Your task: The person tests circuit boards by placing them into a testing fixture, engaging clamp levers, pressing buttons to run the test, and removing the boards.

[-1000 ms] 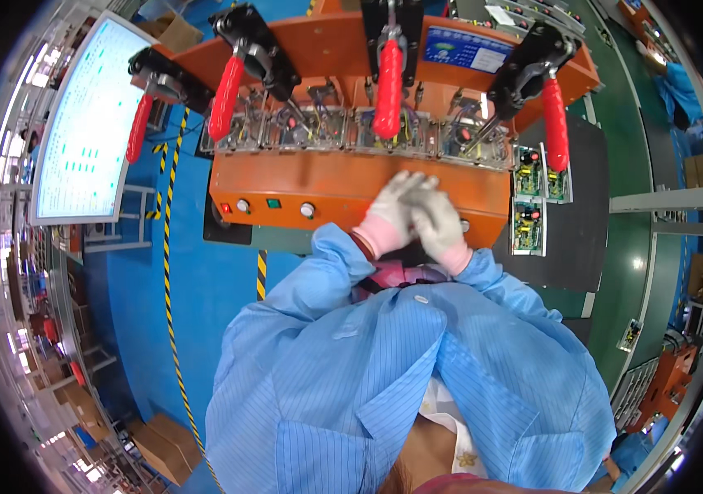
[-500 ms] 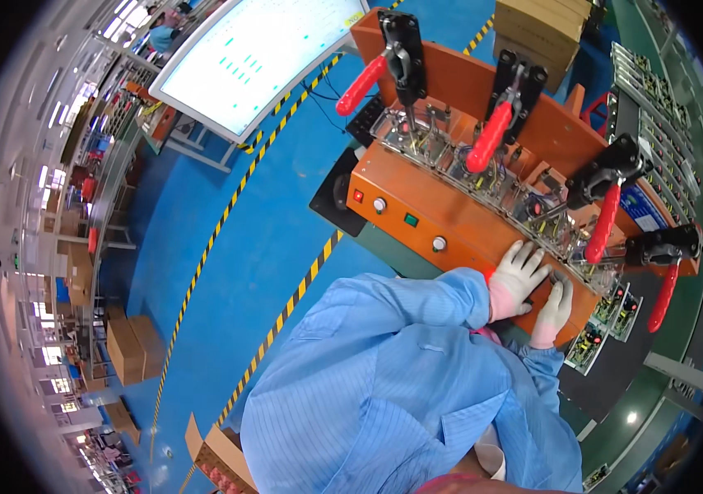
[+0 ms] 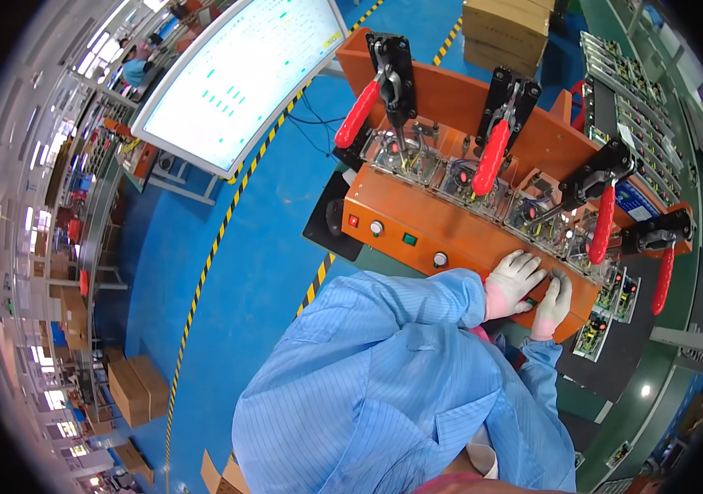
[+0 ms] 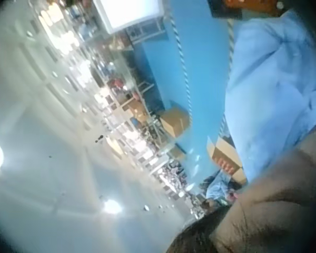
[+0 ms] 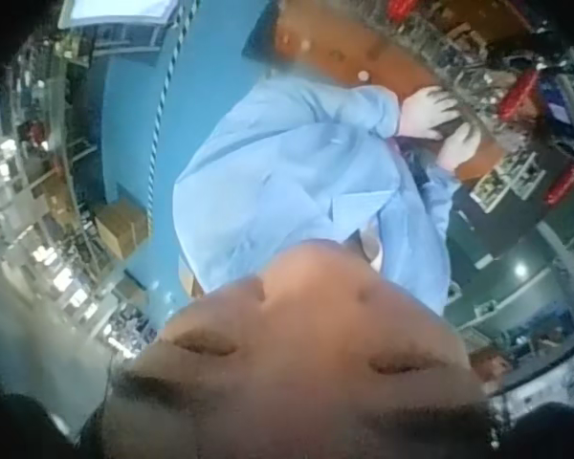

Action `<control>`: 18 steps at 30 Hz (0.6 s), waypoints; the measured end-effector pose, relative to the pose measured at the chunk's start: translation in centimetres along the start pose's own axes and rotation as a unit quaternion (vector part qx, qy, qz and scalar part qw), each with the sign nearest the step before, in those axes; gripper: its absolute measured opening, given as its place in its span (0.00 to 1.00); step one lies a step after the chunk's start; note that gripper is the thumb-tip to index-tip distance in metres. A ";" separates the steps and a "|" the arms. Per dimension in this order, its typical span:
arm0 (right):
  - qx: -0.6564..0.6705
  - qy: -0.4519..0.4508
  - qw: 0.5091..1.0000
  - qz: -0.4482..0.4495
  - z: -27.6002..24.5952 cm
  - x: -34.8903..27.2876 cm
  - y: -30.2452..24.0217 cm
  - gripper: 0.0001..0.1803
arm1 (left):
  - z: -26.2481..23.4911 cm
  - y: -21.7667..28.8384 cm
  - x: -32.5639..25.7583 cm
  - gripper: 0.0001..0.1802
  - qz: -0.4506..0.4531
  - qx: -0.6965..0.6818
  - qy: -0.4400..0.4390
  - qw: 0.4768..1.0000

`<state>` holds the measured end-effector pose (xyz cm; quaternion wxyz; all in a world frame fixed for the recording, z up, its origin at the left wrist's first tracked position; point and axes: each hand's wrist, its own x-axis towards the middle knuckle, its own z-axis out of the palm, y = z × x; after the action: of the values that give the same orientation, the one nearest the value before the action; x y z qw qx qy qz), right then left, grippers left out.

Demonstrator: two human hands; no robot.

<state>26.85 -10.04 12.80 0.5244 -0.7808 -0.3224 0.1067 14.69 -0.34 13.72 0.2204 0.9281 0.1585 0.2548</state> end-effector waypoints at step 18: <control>0.085 0.044 0.993 0.074 0.2 0.5 -0.1 0.17 | -0.5 -1.2 1.2 0.24 0.026 -0.003 -0.037 0.999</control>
<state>27.06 -9.54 12.90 0.5932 -0.7590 -0.2302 0.1379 15.22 1.34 13.99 0.2228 0.9400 0.1254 0.2260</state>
